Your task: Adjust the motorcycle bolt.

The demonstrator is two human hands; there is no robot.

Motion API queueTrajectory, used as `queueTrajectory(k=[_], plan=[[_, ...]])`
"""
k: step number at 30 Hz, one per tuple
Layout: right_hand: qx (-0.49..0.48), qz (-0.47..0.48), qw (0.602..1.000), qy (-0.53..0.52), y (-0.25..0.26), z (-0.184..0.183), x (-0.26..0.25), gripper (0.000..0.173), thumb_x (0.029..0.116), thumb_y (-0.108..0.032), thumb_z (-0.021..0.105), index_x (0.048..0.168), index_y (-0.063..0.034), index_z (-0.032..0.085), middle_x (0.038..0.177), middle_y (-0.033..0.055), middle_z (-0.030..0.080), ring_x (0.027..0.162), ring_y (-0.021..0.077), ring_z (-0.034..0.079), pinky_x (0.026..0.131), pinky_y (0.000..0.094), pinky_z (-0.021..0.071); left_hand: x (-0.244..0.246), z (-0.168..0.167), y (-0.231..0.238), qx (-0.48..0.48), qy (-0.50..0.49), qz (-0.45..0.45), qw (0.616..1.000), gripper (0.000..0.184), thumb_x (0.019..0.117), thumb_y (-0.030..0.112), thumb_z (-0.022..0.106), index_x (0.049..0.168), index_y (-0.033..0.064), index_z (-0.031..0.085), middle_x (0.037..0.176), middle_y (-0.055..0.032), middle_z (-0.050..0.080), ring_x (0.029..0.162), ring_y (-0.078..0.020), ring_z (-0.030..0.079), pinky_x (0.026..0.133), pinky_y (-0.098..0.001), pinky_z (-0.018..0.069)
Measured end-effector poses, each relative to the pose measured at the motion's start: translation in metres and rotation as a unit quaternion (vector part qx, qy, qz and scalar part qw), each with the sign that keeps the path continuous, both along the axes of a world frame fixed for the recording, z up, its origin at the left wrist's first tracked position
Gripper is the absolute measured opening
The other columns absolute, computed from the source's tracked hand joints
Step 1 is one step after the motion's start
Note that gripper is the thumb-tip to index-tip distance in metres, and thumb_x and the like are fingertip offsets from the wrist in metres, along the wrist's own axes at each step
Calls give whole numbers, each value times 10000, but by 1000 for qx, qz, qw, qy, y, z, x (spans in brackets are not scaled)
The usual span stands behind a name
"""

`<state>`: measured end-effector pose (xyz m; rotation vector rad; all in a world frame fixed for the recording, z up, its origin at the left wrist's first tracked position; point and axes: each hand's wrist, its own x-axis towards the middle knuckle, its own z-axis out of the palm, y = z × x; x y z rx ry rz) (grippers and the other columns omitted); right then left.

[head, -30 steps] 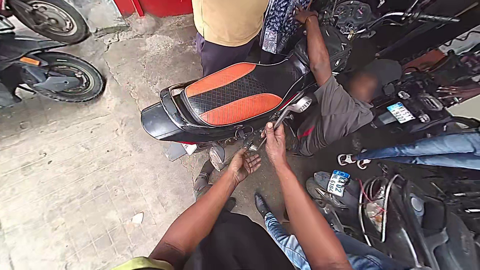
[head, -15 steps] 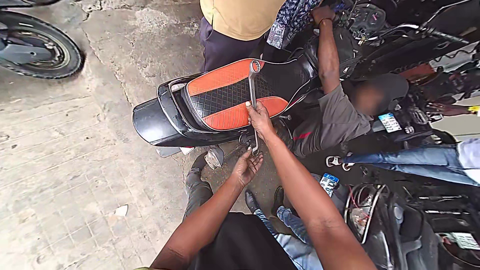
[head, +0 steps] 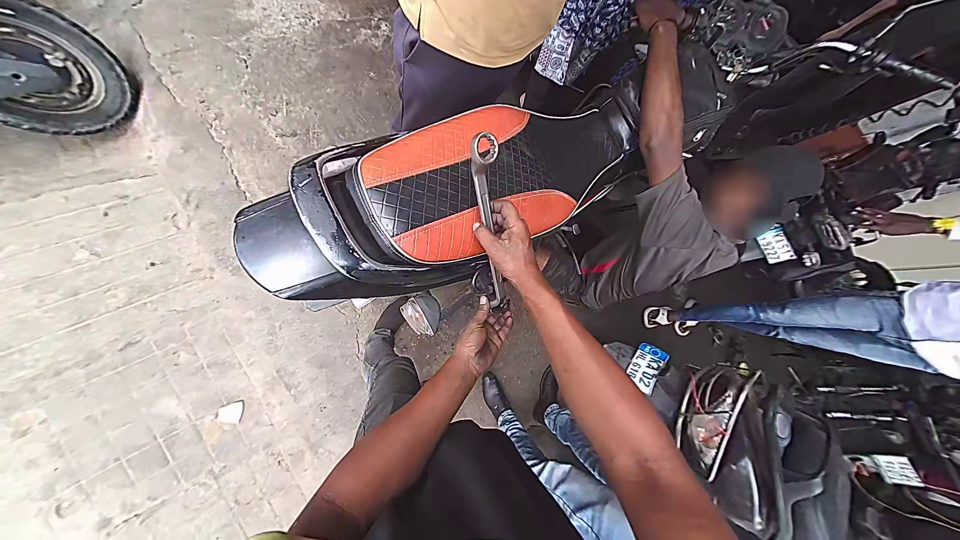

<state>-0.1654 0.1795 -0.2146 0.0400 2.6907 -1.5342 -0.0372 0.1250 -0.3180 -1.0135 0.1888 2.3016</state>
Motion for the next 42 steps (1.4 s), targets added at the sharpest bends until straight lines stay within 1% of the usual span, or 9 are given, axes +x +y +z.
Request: queueTrajectory(k=[4, 7, 9, 12, 18, 26, 31, 38, 42], plan=[[-134, 13, 990, 40, 11, 36, -9, 367, 934, -110, 670, 1259, -75, 502, 845, 65, 644, 598, 134, 604, 516, 263, 535, -2, -2, 1, -19, 3, -2, 1000, 388, 1110, 344, 417, 1254, 6, 539, 1036, -144, 682, 887, -211, 710, 834, -320, 603], [-218, 38, 972, 83, 18, 64, -14, 429, 969, -97, 624, 1335, 2, 423, 907, 57, 622, 706, 132, 646, 665, 297, 600, -1, -6, 1, -25, 0, 4, 1000, 389, 1110, 340, 419, 1241, -4, 546, 1027, -151, 691, 889, -217, 716, 829, -328, 607], [-236, 44, 968, 68, 18, 67, -8, 370, 1008, -132, 601, 1326, -40, 437, 913, 49, 617, 740, 124, 639, 705, 282, 588, -1, -7, 3, -24, 1, 9, 1000, 377, 1110, 336, 419, 1235, 2, 542, 1028, -151, 691, 898, -218, 717, 837, -330, 607], [-295, 10, 954, 53, 7, 67, -22, 136, 1041, -173, 548, 1125, -74, 505, 803, 40, 604, 650, 116, 611, 620, 260, 567, 0, -4, 5, -15, -6, 26, 1000, 373, 1110, 344, 417, 1242, 13, 529, 1037, -147, 682, 907, -221, 712, 842, -334, 605], [-358, -59, 923, 125, -9, 55, -47, 143, 1029, -149, 563, 918, -75, 512, 666, 24, 544, 483, 72, 487, 441, 194, 440, -5, 10, 15, 8, -67, 74, 995, 410, 1104, 427, 384, 1130, 55, 556, 920, -108, 665, 793, -199, 687, 761, -329, 599], [-381, -93, 906, 157, 3, 51, -42, 116, 1043, -152, 532, 951, -87, 502, 658, 21, 526, 465, 70, 474, 426, 192, 434, -33, 20, 36, 9, -169, 132, 977, 564, 1049, 618, 304, 1123, 98, 510, 830, -127, 577, 630, -246, 590, 596, -404, 554], [-380, -82, 910, 141, 4, 57, -26, 106, 1041, -198, 536, 972, -122, 509, 690, 2, 527, 489, 64, 466, 457, 193, 430, -57, 23, 45, 8, -251, 269, 930, 545, 1028, 575, 342, 1282, 112, 478, 1105, -167, 584, 932, -293, 630, 756, -463, 565], [-387, -67, 908, 147, 14, 57, 3, 165, 1033, -328, 586, 1033, -177, 519, 767, -6, 540, 570, 72, 508, 523, 203, 459, -60, 12, 45, 10, -196, 280, 940, 393, 1060, 434, 349, 1000, 98, 544, 826, -101, 611, 698, -205, 633, 600, -348, 562], [-398, -64, 898, 176, 19, 58, 13, 249, 987, -371, 664, 1028, -163, 534, 800, -2, 579, 604, 80, 537, 550, 227, 486, -59, 6, 46, 13, -154, 263, 952, 421, 1096, 386, 305, 936, 84, 551, 771, -84, 619, 654, -176, 634, 562, -301, 556]])
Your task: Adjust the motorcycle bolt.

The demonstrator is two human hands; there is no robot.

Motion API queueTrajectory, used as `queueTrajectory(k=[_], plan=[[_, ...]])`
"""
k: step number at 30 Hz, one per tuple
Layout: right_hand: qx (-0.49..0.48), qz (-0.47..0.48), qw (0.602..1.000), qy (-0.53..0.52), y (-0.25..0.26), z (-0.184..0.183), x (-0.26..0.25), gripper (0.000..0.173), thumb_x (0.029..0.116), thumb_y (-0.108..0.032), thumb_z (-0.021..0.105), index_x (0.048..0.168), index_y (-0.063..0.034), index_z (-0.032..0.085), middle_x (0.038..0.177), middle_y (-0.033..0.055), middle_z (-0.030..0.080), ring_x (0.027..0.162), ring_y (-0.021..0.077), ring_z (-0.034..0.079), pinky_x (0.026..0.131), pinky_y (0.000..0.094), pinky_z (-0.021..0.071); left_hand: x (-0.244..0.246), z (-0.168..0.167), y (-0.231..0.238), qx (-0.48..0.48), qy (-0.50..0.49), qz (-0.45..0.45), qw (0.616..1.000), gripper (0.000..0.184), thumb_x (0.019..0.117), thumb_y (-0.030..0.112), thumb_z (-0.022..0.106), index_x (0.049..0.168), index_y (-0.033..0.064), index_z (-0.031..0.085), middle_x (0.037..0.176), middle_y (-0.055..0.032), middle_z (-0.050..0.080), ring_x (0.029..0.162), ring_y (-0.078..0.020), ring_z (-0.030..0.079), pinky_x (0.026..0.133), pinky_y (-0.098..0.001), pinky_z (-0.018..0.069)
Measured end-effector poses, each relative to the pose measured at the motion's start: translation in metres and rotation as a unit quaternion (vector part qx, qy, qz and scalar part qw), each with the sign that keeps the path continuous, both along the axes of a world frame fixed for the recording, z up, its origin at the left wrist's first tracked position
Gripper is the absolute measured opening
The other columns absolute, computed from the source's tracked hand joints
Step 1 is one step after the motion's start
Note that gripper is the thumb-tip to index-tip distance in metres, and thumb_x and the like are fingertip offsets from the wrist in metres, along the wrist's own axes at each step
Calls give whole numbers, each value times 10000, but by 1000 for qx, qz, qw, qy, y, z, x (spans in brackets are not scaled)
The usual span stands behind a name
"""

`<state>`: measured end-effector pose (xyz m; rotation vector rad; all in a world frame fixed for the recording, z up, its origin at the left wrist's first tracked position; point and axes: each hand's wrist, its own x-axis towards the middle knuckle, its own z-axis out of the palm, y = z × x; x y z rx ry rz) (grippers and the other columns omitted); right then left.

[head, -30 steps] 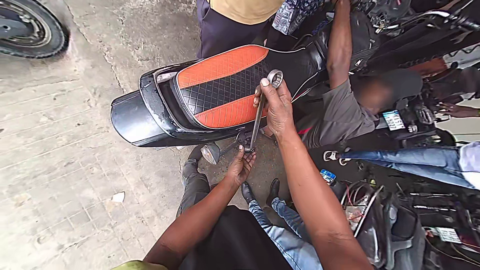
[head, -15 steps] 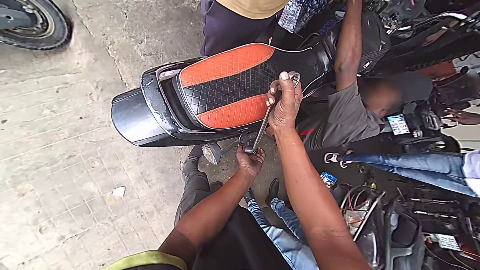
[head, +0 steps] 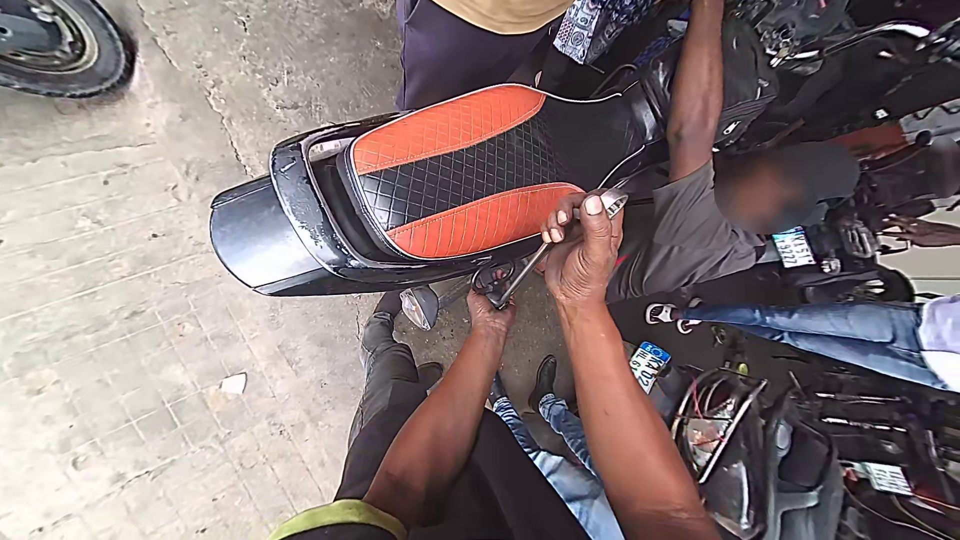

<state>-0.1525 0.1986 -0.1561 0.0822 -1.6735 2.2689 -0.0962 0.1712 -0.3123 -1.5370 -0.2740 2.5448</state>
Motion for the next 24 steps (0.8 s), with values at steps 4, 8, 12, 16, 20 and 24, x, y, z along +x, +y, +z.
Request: queueTrajectory(k=[4, 8, 12, 16, 20, 24], plan=[[-25, -3, 999, 25, 4, -2, 11, 240, 961, -360, 699, 998, -161, 569, 779, 2, 598, 606, 98, 562, 567, 251, 509, 2, -7, 0, 2, 14, 1, 1000, 437, 1098, 372, 299, 933, 64, 561, 775, -98, 623, 636, -179, 629, 532, -287, 542], [-33, -1, 998, 46, 10, -4, 23, 217, 944, -362, 722, 987, -185, 604, 801, 2, 623, 625, 97, 582, 585, 259, 522, 3, -10, -1, 8, 27, 4, 1000, 426, 1100, 354, 309, 934, 59, 567, 777, -104, 627, 638, -181, 636, 527, -290, 543], [-42, 10, 997, 57, 16, -4, 37, 184, 942, -329, 725, 979, -179, 624, 823, 21, 647, 669, 118, 617, 624, 273, 537, 4, -10, -4, 2, 16, -23, 1000, 396, 1096, 355, 330, 988, 70, 583, 803, -101, 646, 634, -164, 643, 505, -267, 536], [-58, 28, 996, 56, 27, -4, 58, 162, 921, -316, 737, 956, -196, 633, 821, 14, 655, 731, 137, 643, 717, 312, 555, 5, -14, -5, -3, 42, -20, 999, 419, 1100, 347, 305, 1002, 44, 577, 815, -118, 651, 628, -176, 645, 508, -275, 545], [-85, 49, 993, 68, 36, -7, 78, 149, 898, -291, 750, 954, -192, 653, 839, 18, 671, 779, 155, 657, 785, 347, 547, 6, -19, -6, -13, 72, -20, 997, 447, 1101, 338, 274, 990, 26, 573, 789, -124, 648, 573, -172, 624, 467, -269, 526], [-78, 52, 992, 83, 45, -10, 101, 186, 874, -315, 758, 952, -189, 645, 831, 9, 665, 808, 163, 655, 841, 371, 535, 8, -25, -5, -13, 85, -28, 996, 451, 1100, 334, 265, 971, 26, 569, 800, -132, 652, 594, -181, 636, 474, -278, 531]])
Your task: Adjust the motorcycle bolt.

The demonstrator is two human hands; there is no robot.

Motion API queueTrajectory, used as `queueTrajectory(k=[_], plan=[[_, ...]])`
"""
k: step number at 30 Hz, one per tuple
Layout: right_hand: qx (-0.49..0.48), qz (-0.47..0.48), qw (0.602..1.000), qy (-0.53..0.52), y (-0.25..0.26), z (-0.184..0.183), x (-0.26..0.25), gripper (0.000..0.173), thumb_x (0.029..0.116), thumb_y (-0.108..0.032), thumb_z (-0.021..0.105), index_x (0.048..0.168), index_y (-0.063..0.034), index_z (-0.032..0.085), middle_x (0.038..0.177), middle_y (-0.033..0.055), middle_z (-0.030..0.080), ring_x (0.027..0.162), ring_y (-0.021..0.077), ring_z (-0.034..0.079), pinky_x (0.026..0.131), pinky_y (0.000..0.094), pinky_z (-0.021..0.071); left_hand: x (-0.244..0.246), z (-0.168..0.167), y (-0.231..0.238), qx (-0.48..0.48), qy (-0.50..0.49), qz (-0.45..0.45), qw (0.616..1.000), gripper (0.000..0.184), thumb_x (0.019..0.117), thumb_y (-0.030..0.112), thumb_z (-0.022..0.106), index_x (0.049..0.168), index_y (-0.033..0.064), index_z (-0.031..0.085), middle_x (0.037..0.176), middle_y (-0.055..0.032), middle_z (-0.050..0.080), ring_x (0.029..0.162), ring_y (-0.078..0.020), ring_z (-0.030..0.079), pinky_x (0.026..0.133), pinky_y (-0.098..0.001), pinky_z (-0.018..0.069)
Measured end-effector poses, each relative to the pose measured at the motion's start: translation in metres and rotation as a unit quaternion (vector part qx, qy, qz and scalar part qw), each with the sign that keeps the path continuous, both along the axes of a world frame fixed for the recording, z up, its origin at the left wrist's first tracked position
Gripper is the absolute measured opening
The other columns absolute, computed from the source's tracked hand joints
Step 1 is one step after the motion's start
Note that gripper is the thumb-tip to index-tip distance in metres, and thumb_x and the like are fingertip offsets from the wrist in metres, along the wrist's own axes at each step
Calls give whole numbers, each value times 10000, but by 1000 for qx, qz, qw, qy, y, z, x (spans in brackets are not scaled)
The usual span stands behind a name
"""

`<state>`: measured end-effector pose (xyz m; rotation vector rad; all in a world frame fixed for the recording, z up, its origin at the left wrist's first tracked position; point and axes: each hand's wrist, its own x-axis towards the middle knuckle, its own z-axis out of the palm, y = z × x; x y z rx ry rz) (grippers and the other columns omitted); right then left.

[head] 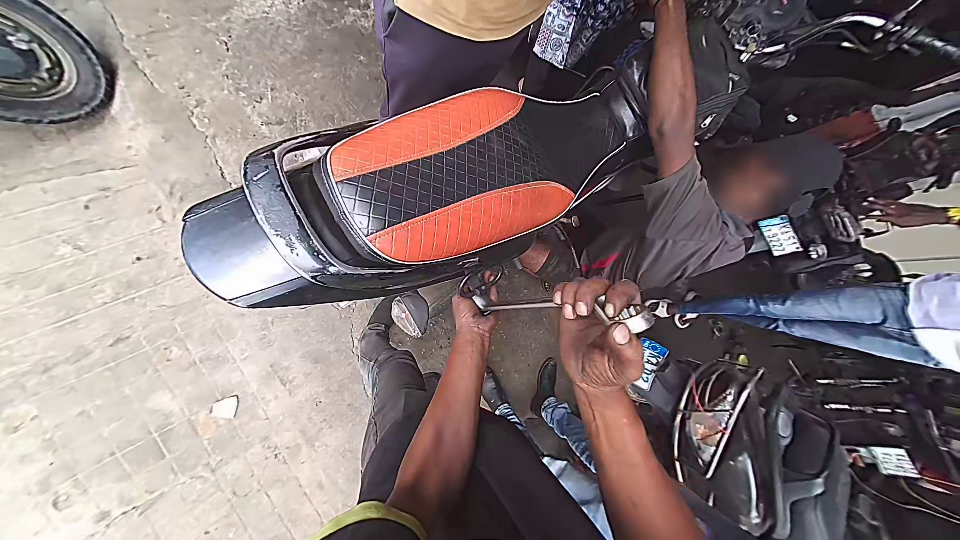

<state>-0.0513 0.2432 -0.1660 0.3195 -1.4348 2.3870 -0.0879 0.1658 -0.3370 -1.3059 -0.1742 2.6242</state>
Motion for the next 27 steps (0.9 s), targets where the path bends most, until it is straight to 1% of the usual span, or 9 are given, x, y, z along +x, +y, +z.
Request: queueTrajectory(k=[3, 9, 11, 13, 14, 17, 20, 24, 27], plan=[[16, -2, 1000, 12, 2, 2, 13, 196, 867, -334, 741, 951, -188, 641, 827, -5, 651, 818, 161, 641, 863, 370, 517, -6, 0, -2, -3, 7, -1, 1000, 402, 1096, 303, 299, 973, 27, 563, 831, -142, 665, 644, -193, 669, 504, -286, 560], [59, 14, 997, -42, -11, 17, -33, 186, 927, -354, 727, 1006, -212, 637, 920, 5, 666, 846, 127, 653, 796, 301, 551, -3, 6, 2, 2, -3, 6, 1000, 460, 1102, 374, 285, 971, 46, 580, 799, -113, 648, 622, -183, 640, 513, -286, 546], [81, 3, 995, -62, -21, 19, -49, 223, 951, -400, 697, 1020, -201, 624, 907, -1, 636, 806, 117, 621, 743, 289, 537, 1, 7, 2, -4, -27, -21, 999, 457, 1096, 398, 284, 1022, 56, 576, 850, -120, 647, 701, -210, 653, 596, -332, 569], [100, -9, 991, -84, -30, 19, -65, 236, 988, -395, 649, 1046, -177, 578, 888, 1, 608, 761, 107, 595, 704, 278, 531, 6, 9, -3, 1, -42, -58, 997, 435, 1096, 397, 308, 1133, 46, 562, 995, -169, 664, 860, -273, 687, 744, -415, 600], [110, -10, 989, -100, -33, 20, -73, 213, 1016, -376, 603, 1062, -176, 546, 894, -4, 588, 756, 92, 580, 697, 254, 522, 8, 9, -7, 1, -47, -81, 996, 432, 1092, 398, 335, 1184, 40, 559, 1062, -189, 668, 912, -295, 694, 775, -440, 601], [117, -23, 981, -152, -37, 21, -94, 136, 1057, -294, 533, 1086, -162, 527, 879, -2, 578, 722, 71, 579, 684, 214, 530, 21, 7, -18, -18, -16, -163, 986, 455, 1099, 394, 302, 1283, 39, 519, 1143, -196, 663, 953, -296, 693, 796, -426, 592], [140, -17, 975, -172, -34, 22, -121, 132, 1078, -254, 499, 1065, -122, 503, 828, 16, 574, 667, 92, 568, 647, 246, 536, 30, 12, -22, -40, 28, -221, 974, 494, 1108, 412, 253, 1262, 37, 535, 1097, -187, 677, 920, -282, 697, 783, -398, 591], [171, 7, 960, -222, -36, 15, -155, 172, 1086, -265, 510, 1062, -96, 487, 793, 27, 563, 630, 105, 570, 612, 247, 542, 40, 12, -26, -69, 82, -292, 950, 634, 1102, 525, 172, 1309, 51, 536, 1130, -176, 698, 953, -269, 709, 783, -392, 588], [139, 2, 961, -241, -35, 8, -166, 192, 1086, -293, 508, 1045, -106, 513, 763, 20, 545, 599, 109, 547, 574, 247, 516, 41, 13, -29, -69, 89, -292, 950, 653, 1097, 542, 165, 1325, 47, 524, 1164, -180, 696, 957, -268, 711, 789, -390, 586]])
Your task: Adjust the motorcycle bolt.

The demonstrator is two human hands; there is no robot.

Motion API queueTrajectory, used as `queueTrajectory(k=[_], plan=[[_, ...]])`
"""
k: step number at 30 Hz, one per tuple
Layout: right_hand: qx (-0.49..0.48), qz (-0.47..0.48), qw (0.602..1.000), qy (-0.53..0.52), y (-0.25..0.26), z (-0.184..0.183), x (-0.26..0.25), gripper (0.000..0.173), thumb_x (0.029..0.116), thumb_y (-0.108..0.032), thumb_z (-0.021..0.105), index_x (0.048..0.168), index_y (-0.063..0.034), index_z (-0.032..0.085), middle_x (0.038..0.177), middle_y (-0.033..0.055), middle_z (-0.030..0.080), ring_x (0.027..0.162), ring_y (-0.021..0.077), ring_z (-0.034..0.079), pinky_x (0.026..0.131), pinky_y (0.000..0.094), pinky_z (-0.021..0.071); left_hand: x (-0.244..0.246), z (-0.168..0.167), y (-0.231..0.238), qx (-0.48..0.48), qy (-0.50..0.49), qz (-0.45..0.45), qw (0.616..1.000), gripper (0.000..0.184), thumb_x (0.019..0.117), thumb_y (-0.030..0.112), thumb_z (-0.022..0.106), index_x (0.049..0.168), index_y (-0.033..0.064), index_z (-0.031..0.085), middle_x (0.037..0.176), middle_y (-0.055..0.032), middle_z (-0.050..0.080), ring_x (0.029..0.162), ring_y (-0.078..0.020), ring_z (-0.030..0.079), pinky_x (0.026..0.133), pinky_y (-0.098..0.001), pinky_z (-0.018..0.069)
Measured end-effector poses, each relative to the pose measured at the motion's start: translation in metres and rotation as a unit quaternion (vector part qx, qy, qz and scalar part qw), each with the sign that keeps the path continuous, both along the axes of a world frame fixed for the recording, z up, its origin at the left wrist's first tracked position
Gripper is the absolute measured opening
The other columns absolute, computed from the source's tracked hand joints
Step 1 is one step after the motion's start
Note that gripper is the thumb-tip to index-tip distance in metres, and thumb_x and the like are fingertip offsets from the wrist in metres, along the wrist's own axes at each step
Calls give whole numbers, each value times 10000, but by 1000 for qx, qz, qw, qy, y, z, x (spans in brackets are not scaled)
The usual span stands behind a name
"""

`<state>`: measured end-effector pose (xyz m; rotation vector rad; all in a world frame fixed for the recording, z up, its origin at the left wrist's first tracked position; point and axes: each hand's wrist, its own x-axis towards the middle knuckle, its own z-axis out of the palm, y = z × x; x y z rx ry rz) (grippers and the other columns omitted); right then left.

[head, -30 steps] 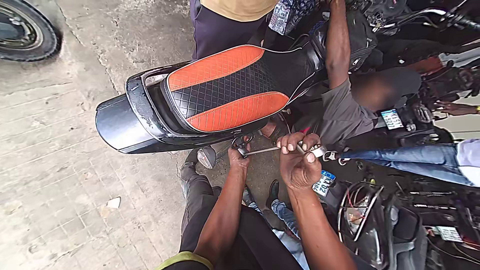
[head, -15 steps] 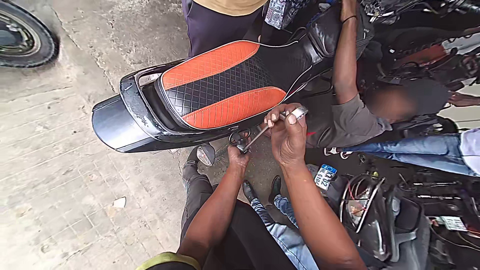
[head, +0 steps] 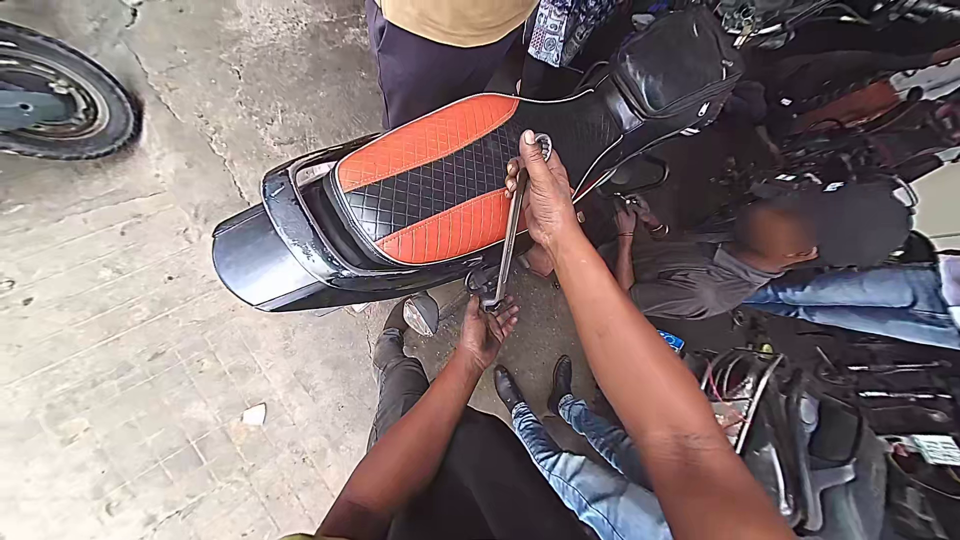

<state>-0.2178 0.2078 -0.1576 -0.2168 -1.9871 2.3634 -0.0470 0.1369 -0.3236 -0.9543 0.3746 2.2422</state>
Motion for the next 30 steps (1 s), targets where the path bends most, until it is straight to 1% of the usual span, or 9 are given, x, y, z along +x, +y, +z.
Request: queueTrajectory(k=[4, 6, 9, 14, 17, 21, 23, 25, 30], plan=[[0, -5, 1000, 16, 5, 3, -4, 161, 1082, -272, 517, 1059, -116, 484, 738, 15, 537, 546, 95, 522, 518, 229, 499, 2, 0, -6, 24, 34, -11, 999, 670, 1093, 545, 135, 1342, 44, 502, 1176, -190, 688, 970, -282, 706, 814, -399, 584], [28, -4, 1000, -13, 2, 6, -12, 172, 1071, -276, 548, 1052, -117, 484, 728, 15, 529, 533, 95, 515, 498, 229, 494, 9, 4, -7, 24, 64, -50, 996, 725, 1084, 574, 109, 1355, 40, 518, 1155, -185, 703, 971, -283, 711, 821, -407, 587], [69, 8, 996, -62, -8, 7, -26, 216, 1053, -309, 587, 1051, -117, 489, 709, 10, 510, 534, 102, 512, 507, 239, 489, 19, 13, -6, 52, 96, -68, 992, 740, 1081, 580, 86, 1433, 42, 452, 1178, -194, 690, 974, -289, 713, 821, -403, 590], [71, -1, 996, -61, -7, 17, -15, 210, 1055, -292, 583, 1096, -99, 511, 751, 35, 574, 579, 114, 569, 532, 239, 517, 23, 14, -11, 123, 64, -22, 990, 626, 1106, 515, 163, 1331, 51, 517, 1179, -168, 694, 987, -262, 715, 831, -377, 592], [106, -13, 992, -62, -14, 12, -25, 244, 1034, -302, 624, 1115, -96, 522, 757, 41, 589, 557, 112, 561, 504, 235, 502, 22, 13, -18, 117, 75, -51, 989, 606, 1119, 477, 188, 1315, 25, 540, 1194, -169, 700, 1022, -257, 716, 877, -379, 588], [164, 77, 976, -124, -40, 6, -43, 306, 1029, -351, 629, 1143, -87, 525, 758, 38, 545, 530, 113, 506, 482, 241, 464, 26, 11, -21, 146, 124, -100, 976, 601, 1113, 450, 165, 1334, 34, 538, 1203, -185, 692, 1073, -293, 696, 918, -429, 571], [163, 111, 975, -100, -51, 11, -36, 283, 1029, -331, 629, 1110, -76, 538, 755, 34, 534, 550, 111, 500, 499, 248, 459, 27, 13, -18, 177, 135, -105, 969, 584, 1105, 426, 170, 1349, 37, 531, 1226, -193, 682, 1091, -302, 687, 944, -443, 559], [145, 95, 984, -43, -50, 18, -20, 244, 1027, -288, 632, 1074, -66, 545, 755, 33, 539, 556, 101, 501, 503, 236, 459, 28, 12, -19, 196, 118, -95, 969, 558, 1103, 407, 200, 1355, 28, 522, 1241, -202, 675, 1103, -309, 684, 964, -448, 550], [68, -40, 995, 55, -3, 40, 12, 140, 1063, -217, 564, 1058, -100, 487, 760, 18, 563, 565, 93, 548, 513, 228, 512, 22, 8, -29, 152, 69, -56, 984, 521, 1122, 420, 262, 1277, 30, 571, 1180, -165, 715, 1025, -255, 723, 903, -384, 586]])
